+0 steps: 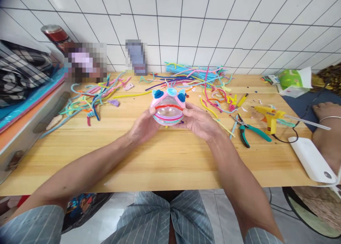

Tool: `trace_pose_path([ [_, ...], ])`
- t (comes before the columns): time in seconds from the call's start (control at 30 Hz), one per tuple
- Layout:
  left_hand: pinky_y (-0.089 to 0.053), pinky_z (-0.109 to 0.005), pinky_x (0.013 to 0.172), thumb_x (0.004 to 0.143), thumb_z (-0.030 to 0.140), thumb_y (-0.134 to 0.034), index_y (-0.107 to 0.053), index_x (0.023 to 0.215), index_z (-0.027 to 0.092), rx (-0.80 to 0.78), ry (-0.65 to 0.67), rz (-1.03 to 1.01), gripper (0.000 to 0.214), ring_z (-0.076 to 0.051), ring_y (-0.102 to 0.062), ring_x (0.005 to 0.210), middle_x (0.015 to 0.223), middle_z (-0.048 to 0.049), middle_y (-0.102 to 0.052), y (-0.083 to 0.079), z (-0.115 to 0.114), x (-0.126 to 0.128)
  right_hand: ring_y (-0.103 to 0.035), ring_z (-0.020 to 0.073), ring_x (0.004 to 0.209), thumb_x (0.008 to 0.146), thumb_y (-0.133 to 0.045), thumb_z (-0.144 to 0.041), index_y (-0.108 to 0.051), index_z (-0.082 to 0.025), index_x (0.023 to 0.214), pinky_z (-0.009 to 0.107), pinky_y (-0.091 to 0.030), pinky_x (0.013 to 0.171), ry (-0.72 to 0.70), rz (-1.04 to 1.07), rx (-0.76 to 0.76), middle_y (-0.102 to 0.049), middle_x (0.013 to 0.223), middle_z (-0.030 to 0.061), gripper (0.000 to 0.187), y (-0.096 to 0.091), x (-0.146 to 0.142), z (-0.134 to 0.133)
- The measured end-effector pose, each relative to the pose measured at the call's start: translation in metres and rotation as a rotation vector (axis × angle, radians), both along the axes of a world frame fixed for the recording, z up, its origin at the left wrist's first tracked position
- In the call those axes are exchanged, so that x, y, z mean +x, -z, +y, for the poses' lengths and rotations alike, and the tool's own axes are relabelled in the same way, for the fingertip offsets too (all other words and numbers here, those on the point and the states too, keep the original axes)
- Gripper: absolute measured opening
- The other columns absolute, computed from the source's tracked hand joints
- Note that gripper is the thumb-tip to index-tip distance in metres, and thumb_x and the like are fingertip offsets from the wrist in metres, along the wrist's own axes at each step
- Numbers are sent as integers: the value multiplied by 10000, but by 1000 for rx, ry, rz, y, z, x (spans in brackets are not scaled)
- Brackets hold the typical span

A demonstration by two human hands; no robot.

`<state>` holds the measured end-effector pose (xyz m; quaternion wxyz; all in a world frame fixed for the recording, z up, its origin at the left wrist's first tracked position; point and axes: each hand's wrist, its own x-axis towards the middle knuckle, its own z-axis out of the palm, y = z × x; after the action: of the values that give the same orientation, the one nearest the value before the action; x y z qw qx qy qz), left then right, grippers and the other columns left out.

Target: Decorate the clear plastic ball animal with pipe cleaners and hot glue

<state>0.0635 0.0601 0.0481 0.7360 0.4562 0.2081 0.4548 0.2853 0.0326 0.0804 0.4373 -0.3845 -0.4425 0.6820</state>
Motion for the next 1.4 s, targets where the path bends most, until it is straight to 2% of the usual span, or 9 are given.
trace_pose_path([
  [0.17, -616, -545, 1227, 823, 747, -925, -718, 1487, 277, 20, -15, 15, 840, -397, -727, 1519, 1527, -124, -807, 5, 4, 0, -863, 322, 1182, 835, -948, -502, -803, -312, 1164, 603, -746, 1038, 30, -17, 16, -898, 1247, 54, 407, 1, 3, 1],
  [0.43, -569, -549, 1284, 709, 737, -1052, -729, 1402, 291, 5, 72, -10, 885, -403, -697, 1555, 1551, -123, -785, 10, 13, -6, -874, 307, 1120, 811, -949, -519, -826, -323, 1209, 569, -753, 1014, -6, -4, 27, -902, 1215, 42, 460, 3, 6, 3],
  [0.57, -535, -523, 1310, 672, 697, -1109, -738, 1379, 289, -7, 102, -54, 896, -392, -679, 1573, 1549, -105, -794, 13, 16, -7, -856, 349, 1237, 851, -913, -546, -811, -340, 1251, 603, -730, 1077, -22, -27, 30, -896, 1253, 43, 461, 3, 9, 3],
  [0.73, -560, -502, 1274, 635, 689, -1136, -738, 1364, 263, 12, 108, -91, 934, -402, -697, 1546, 1571, -126, -786, 17, 17, -4, -779, 404, 1432, 856, -876, -567, -808, -344, 1265, 665, -680, 1167, -33, -28, 1, -888, 1320, 42, 471, 3, 9, 2],
  [0.87, -569, -500, 1267, 618, 709, -1136, -741, 1420, 270, 19, 108, -85, 996, -411, -700, 1547, 1558, -133, -796, 17, 17, -3, -762, 421, 1465, 825, -860, -605, -817, -367, 1224, 687, -683, 1143, -22, -32, 6, -894, 1316, 30, 467, 2, 3, 1],
  [1.03, -578, -474, 1242, 663, 692, -1120, -751, 1469, 283, 12, 118, -79, 976, -402, -702, 1542, 1593, -130, -784, 14, 14, -4, -759, 455, 1463, 829, -828, -641, -816, -346, 1215, 733, -682, 1108, 29, -72, 85, -878, 1356, 71, 486, 5, 1, 1],
  [1.23, -594, -421, 1160, 728, 626, -1101, -807, 1447, 306, -4, 163, -58, 839, -358, -739, 1470, 1542, -107, -809, 11, 14, -5, -776, 432, 1434, 810, -865, -582, -820, -349, 1171, 673, -701, 1098, 111, -81, 139, -886, 1304, 61, 432, 12, 11, 4],
  [1.4, -582, -380, 1074, 680, 652, -1125, -798, 1457, 314, -39, 210, 14, 908, -329, -771, 1382, 1547, -119, -803, 12, 18, -8, -762, 434, 1458, 751, -912, -554, -845, -370, 1147, 665, -704, 1114, 111, -37, 106, -891, 1327, 33, 442, 14, 14, 6],
])
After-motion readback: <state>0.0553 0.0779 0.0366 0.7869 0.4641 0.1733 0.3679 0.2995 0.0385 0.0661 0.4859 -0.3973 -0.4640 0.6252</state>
